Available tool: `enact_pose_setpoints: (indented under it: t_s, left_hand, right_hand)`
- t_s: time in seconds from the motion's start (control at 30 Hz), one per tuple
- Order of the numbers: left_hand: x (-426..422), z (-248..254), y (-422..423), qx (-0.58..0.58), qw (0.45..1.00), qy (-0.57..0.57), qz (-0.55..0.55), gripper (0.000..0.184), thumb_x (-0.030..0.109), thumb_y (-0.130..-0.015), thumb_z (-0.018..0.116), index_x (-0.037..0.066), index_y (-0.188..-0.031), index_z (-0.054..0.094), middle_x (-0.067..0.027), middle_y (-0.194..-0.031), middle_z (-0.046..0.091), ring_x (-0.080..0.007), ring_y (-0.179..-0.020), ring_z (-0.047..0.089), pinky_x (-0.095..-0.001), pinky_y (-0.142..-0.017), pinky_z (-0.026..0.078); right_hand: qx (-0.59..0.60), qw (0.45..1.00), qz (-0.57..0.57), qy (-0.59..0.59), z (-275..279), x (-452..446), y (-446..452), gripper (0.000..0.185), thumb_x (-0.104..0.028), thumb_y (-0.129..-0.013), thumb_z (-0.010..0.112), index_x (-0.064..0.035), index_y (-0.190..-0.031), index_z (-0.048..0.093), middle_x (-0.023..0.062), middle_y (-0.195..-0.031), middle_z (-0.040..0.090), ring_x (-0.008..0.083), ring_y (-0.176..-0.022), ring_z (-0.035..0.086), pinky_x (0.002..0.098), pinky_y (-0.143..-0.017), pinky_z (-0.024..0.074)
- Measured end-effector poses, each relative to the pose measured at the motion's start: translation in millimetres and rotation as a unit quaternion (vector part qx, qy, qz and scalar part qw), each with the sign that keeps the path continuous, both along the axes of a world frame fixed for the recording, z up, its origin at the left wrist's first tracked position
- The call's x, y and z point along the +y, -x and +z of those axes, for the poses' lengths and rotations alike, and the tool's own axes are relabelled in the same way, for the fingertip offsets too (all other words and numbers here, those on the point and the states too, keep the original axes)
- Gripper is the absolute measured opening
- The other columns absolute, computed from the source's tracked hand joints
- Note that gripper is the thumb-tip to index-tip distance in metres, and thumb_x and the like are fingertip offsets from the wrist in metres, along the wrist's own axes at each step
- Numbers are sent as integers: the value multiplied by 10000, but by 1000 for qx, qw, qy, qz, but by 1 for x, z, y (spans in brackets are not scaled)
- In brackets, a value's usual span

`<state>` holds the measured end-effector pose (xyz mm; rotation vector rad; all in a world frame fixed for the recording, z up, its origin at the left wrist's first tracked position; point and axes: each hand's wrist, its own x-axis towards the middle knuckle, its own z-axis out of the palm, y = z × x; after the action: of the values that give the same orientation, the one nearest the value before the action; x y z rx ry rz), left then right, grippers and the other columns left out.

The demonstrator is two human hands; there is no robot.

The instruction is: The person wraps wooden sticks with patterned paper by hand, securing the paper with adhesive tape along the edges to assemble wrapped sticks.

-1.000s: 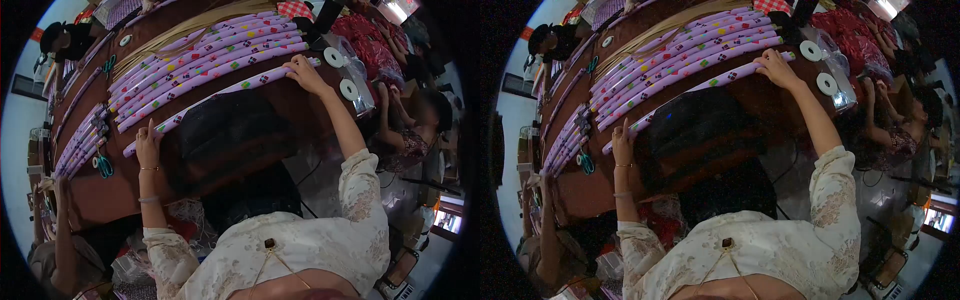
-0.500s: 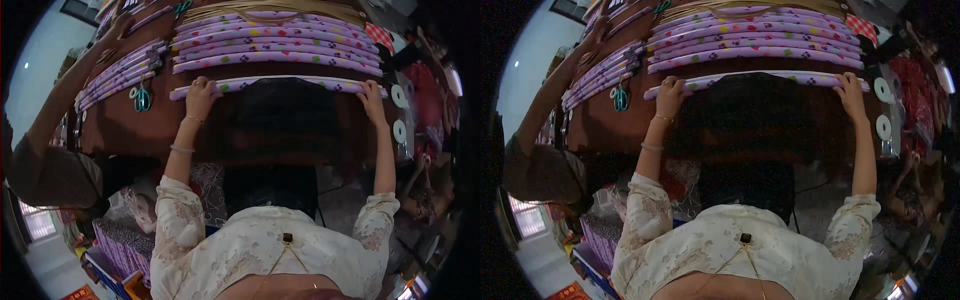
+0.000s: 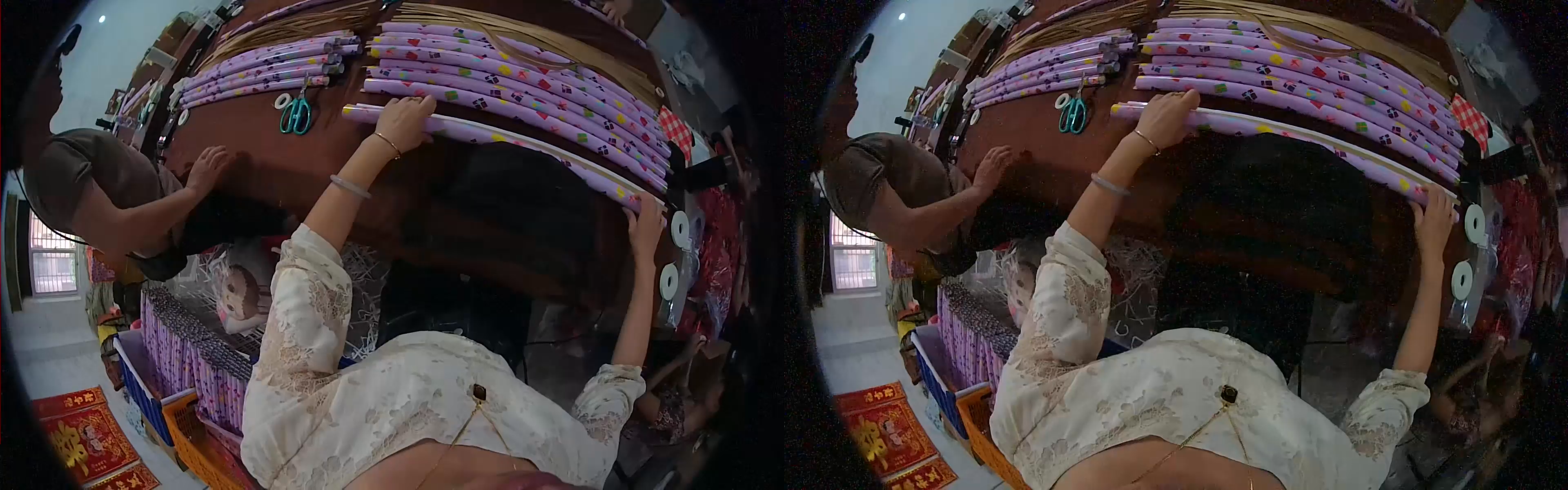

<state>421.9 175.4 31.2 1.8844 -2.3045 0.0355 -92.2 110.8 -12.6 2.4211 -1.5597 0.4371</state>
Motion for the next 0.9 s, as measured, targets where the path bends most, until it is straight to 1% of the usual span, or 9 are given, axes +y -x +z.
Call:
enact_pose_setpoints:
  t_s: [0.07,0.27,0.47,0.53,0.63,0.67,0.73,0.83,0.9]
  left_hand:
    - [1,4,1,16,1000,-5,5,497,233,-619,771,103,-979,454,-109,-899,582,-310,-919,555,-406,-766,439]
    - [0,2,-1,-37,998,-54,-21,390,265,-626,763,78,-896,551,-106,-915,590,-304,-909,560,-411,-780,454]
    - [7,-9,2,-22,996,-81,14,244,160,-679,683,95,-890,577,-110,-829,614,-305,-833,591,-414,-745,468]
    - [8,-14,1,-15,998,-55,15,244,110,-685,642,98,-915,563,-104,-821,617,-306,-803,600,-418,-739,467]
    - [10,-19,3,-35,998,-43,26,260,103,-694,629,95,-936,535,-100,-816,617,-287,-818,599,-409,-711,458]
    - [9,-18,3,-34,998,-43,24,260,103,-694,629,95,-936,535,-100,-816,617,-287,-818,599,-409,-711,458]
    - [10,-16,3,-45,999,24,-11,264,77,-695,612,88,-938,509,-97,-797,612,-275,-821,596,-397,-689,440]
    - [4,-11,5,-63,996,66,0,234,55,-693,599,84,-903,500,-97,-779,605,-266,-818,591,-393,-686,427]
    - [9,-18,6,-51,997,59,-6,226,53,-696,591,80,-900,499,-99,-775,603,-267,-811,591,-394,-686,427]
  right_hand:
    - [-9,1000,14,7,-2,-2,3,411,-169,-766,641,-109,-1140,480,87,-1147,489,305,-1072,460,432,-856,374]
    - [23,1000,3,-15,2,-4,4,392,-197,-757,648,-92,-1104,500,73,-1160,483,303,-1063,462,432,-847,374]
    - [47,998,-6,-48,6,-9,4,399,-198,-740,661,-90,-1089,501,75,-1139,486,289,-1068,460,429,-846,375]
    - [47,997,4,-53,11,-9,3,398,-191,-734,663,-91,-1084,503,73,-1132,489,288,-1065,461,427,-844,375]
    - [50,998,20,-42,13,-8,2,397,-179,-719,670,-95,-1071,508,71,-1110,495,286,-1055,464,423,-840,374]
    - [53,998,27,-26,12,-8,2,398,-175,-708,676,-96,-1062,511,70,-1094,500,285,-1047,467,420,-837,375]
    - [45,999,14,-19,13,-5,-2,393,-173,-700,682,-97,-1047,515,66,-1083,503,286,-1039,470,417,-836,374]
    - [35,999,15,-14,18,-4,-4,391,-168,-683,693,-101,-1027,520,59,-1063,510,283,-1031,475,413,-840,372]
    - [31,999,24,-21,21,-3,-4,394,-165,-675,698,-103,-1021,521,55,-1055,514,280,-1031,476,412,-845,371]
